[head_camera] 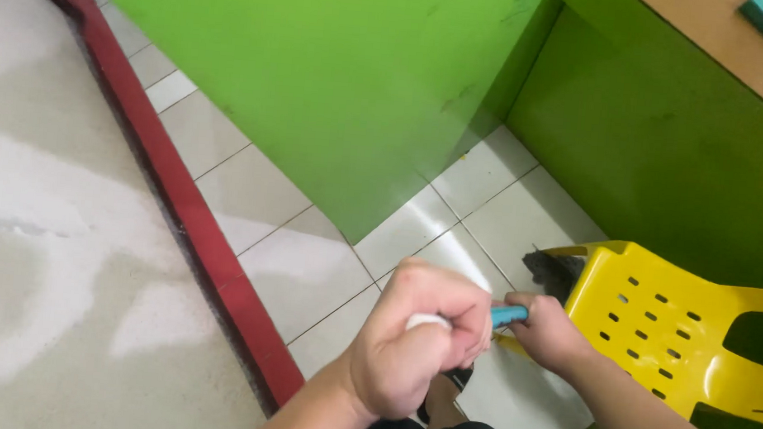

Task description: Mopping the tiled floor in a workspace area.

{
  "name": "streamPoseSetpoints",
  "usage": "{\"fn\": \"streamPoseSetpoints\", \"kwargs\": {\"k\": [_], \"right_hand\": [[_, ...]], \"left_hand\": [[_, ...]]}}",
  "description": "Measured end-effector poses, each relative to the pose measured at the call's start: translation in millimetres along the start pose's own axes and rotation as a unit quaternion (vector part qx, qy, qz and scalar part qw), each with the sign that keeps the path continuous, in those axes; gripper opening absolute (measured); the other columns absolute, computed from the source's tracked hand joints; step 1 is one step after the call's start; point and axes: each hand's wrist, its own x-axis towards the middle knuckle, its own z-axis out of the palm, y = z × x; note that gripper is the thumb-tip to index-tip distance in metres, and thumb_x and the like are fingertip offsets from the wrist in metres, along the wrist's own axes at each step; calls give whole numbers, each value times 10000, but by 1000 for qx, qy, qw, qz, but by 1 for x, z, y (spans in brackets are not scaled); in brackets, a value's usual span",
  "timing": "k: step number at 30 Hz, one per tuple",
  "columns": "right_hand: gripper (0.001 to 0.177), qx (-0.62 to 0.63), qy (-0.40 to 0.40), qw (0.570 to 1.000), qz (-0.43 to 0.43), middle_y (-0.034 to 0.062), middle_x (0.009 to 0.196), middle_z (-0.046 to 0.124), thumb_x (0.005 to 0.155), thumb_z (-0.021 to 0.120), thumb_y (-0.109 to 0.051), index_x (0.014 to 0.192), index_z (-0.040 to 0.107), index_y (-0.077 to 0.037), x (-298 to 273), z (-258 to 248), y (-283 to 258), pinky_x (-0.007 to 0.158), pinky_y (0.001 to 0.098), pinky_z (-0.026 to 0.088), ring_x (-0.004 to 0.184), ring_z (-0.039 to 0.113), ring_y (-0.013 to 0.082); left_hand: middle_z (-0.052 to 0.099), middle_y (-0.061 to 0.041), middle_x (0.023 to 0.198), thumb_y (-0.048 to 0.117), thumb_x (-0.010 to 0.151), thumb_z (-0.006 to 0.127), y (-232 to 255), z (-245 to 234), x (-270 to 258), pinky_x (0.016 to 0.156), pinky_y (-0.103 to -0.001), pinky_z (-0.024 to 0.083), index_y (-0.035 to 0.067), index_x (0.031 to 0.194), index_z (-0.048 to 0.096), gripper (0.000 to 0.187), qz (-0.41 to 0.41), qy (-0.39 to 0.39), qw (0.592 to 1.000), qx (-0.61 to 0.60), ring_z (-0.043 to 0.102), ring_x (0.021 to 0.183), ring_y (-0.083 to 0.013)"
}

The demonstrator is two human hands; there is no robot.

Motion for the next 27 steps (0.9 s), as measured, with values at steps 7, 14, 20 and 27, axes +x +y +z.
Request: {"fn": "streamPoseSetpoints", "kwargs": {"k": [7,14,20,27], "right_hand": [[134,5,37,993,-111,194,873,739,818,696,-91,937,747,-59,10,2,-12,711,393,559,771,710,364],[238,42,19,989,-139,187,844,745,750,654,-35,970,746,-49,5,25,-35,713,387,557,758,719,343],[146,3,3,991,-135,215,715,676,876,726,-134,830,707,3,12,67,-145,658,394,530,630,553,357],[65,49,-45,979,-190,168,720,706,813,695,-76,866,715,-44,29,149,-303,661,371,546,626,653,232]], "left_hand": [[461,-100,613,88,779,443,-3,-9,-6,609,-316,410,-1,632,368,187,12,24,999,-23,441,603,-173],[424,-87,608,28,815,410,18,-31,-33,578,-321,386,-12,661,358,167,33,41,998,-25,399,577,-162],[419,-82,615,8,828,430,72,-101,-82,552,-309,360,-17,681,363,164,56,39,998,0,386,556,-153],[442,-60,563,-40,776,460,182,-200,-133,504,-296,379,-54,691,472,87,56,44,993,92,393,505,-145]]}}
